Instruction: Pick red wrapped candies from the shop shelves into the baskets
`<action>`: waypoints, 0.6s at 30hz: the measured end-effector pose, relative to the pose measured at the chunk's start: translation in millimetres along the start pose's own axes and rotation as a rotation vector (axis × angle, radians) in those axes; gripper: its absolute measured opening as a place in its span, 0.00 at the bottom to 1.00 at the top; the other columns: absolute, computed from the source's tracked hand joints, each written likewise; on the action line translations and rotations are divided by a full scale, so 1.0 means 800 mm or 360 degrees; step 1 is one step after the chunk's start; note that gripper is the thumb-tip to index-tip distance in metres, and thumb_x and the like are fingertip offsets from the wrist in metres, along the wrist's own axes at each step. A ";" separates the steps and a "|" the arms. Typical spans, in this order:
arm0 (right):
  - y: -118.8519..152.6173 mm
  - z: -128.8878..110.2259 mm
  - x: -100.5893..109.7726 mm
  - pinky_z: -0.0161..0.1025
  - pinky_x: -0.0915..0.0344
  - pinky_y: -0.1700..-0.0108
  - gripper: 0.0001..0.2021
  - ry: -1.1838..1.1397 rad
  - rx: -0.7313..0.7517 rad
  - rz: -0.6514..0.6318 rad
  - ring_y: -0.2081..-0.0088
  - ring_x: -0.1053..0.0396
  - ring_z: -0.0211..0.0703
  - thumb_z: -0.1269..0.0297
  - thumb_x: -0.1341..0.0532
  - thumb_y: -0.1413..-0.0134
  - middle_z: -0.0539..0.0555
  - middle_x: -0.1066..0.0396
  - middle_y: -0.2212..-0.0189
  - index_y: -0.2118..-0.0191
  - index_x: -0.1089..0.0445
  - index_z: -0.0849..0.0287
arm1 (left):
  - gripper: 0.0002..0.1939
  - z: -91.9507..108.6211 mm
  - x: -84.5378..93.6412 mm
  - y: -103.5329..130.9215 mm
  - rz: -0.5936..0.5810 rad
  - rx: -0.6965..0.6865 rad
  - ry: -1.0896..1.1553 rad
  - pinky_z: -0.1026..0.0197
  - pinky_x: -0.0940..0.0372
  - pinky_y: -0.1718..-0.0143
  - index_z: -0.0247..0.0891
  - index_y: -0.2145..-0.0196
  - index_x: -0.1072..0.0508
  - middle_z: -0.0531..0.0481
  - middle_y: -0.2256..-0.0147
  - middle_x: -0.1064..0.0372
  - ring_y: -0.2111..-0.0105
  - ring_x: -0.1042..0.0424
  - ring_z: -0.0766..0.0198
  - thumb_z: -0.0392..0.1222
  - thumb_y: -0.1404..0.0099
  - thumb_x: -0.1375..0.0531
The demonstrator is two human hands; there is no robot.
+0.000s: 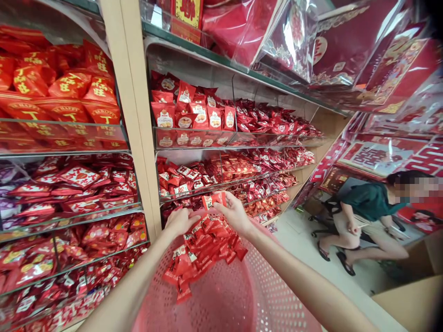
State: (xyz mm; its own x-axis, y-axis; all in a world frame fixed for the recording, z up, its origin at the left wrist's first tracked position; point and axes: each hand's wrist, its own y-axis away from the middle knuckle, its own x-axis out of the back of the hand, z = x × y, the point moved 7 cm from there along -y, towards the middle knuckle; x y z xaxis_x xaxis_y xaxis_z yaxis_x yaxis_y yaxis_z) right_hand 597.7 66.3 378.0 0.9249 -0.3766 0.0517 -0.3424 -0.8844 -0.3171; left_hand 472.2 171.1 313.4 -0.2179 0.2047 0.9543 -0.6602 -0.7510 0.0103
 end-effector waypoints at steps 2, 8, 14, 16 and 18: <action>0.010 0.014 0.009 0.39 0.35 0.60 0.12 0.0061 -0.0041 0.0009 0.66 0.34 0.40 0.59 0.40 0.54 0.49 0.33 0.69 0.63 0.37 0.57 | 0.23 0.005 0.000 -0.001 -0.0002 -0.0022 0.0000 0.63 0.41 0.66 0.43 0.66 0.29 0.47 0.66 0.27 0.63 0.29 0.57 0.61 0.41 0.53; 0.022 0.041 0.037 0.35 0.37 0.67 0.13 -0.0158 -0.0295 0.0129 0.71 0.35 0.37 0.58 0.36 0.58 0.49 0.32 0.72 0.67 0.36 0.59 | 0.22 0.026 0.007 0.002 0.0002 -0.0113 -0.0022 0.63 0.41 0.69 0.43 0.69 0.29 0.49 0.68 0.27 0.65 0.28 0.57 0.60 0.40 0.54; 0.043 0.053 0.043 0.26 0.40 0.76 0.11 -0.0771 -0.0641 0.0174 0.79 0.37 0.28 0.63 0.34 0.59 0.44 0.35 0.78 0.70 0.36 0.59 | 0.22 0.029 0.009 0.003 -0.0022 -0.0108 -0.0032 0.62 0.41 0.68 0.42 0.69 0.29 0.48 0.68 0.27 0.65 0.29 0.56 0.59 0.40 0.54; 0.052 0.059 0.038 0.26 0.36 0.72 0.10 -0.0953 -0.0771 0.0162 0.74 0.33 0.30 0.67 0.34 0.57 0.47 0.31 0.75 0.70 0.36 0.59 | 0.22 0.030 0.011 0.003 -0.0019 -0.0114 -0.0036 0.62 0.41 0.69 0.42 0.69 0.29 0.47 0.68 0.27 0.65 0.29 0.56 0.60 0.40 0.54; 0.058 0.062 0.033 0.28 0.34 0.63 0.08 -0.1093 -0.0859 0.0148 0.67 0.30 0.33 0.70 0.35 0.57 0.50 0.29 0.71 0.71 0.36 0.61 | 0.22 0.031 0.012 0.003 -0.0010 -0.0122 -0.0045 0.63 0.41 0.69 0.42 0.69 0.29 0.47 0.68 0.27 0.65 0.29 0.56 0.59 0.40 0.54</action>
State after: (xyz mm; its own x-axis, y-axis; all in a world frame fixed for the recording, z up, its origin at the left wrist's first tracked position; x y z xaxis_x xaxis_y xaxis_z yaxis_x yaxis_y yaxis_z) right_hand 614.2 28.7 317.4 0.7247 -0.3583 -0.5886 -0.2922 -0.9334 0.2084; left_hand 486.3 155.3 330.0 -0.1939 0.1909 0.9623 -0.7148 -0.6993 -0.0053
